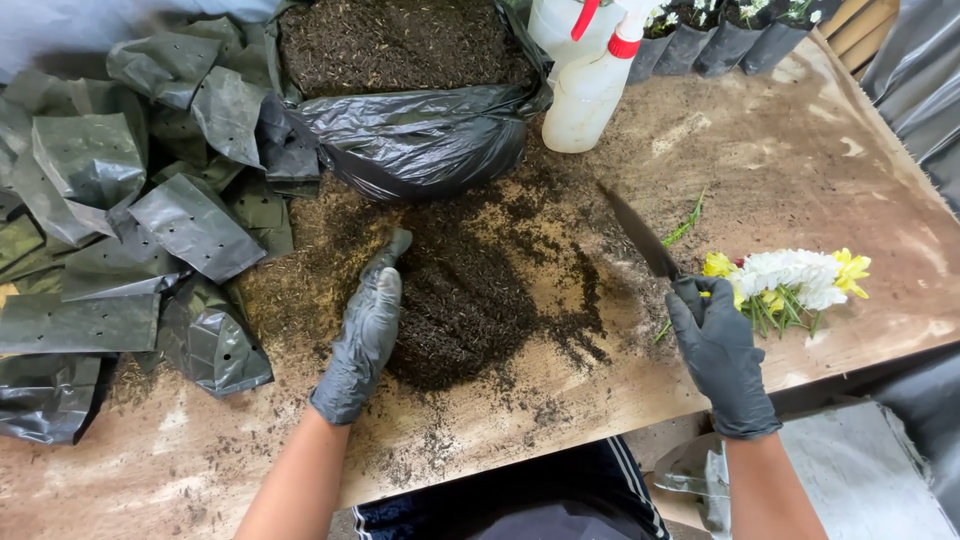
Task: Potting a flower cutting and then mixing a pile of soil on a workbench using a hand trowel.
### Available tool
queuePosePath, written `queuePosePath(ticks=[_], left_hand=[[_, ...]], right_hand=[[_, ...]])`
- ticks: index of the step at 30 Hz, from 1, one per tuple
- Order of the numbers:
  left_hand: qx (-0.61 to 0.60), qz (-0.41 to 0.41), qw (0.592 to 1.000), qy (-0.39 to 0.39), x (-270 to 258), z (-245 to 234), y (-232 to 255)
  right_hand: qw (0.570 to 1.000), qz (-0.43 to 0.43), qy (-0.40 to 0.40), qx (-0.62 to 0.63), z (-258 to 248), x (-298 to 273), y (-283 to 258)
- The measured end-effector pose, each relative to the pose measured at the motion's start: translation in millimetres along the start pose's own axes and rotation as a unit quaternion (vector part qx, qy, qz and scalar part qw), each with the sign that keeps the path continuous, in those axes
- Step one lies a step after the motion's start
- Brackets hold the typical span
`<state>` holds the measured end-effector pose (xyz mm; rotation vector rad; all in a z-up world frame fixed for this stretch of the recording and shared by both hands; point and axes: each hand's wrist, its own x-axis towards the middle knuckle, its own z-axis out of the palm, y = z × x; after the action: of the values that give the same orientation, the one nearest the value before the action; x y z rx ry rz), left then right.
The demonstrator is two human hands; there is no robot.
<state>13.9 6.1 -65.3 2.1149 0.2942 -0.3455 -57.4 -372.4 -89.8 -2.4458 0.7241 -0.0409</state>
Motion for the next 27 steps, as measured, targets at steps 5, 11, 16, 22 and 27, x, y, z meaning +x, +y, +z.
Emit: queuePosePath(ticks=[5,11,16,22,27], left_hand=[[0.056,0.015,0.998,-0.008,0.1,0.8,-5.8],[0.033,0.097,0.994,-0.035,-32.3,-15.4,24.7],[0.030,0.124,0.991,-0.040,-30.7,-15.2,18.7],[0.009,0.123,0.992,-0.033,-36.3,-15.3,28.9],[0.003,0.092,0.995,-0.040,-32.1,-16.4,27.7]], right_hand=[[0.997,-0.001,-0.049,0.052,14.6,5.3,9.9],[0.997,0.008,-0.044,-0.063,-10.7,-11.1,-20.2],[0.992,-0.004,-0.107,-0.065,15.0,-23.4,-32.8],[0.976,-0.075,-0.205,-0.015,42.8,-64.5,-76.3],[0.959,-0.280,-0.037,0.004,38.5,-86.7,-92.6]])
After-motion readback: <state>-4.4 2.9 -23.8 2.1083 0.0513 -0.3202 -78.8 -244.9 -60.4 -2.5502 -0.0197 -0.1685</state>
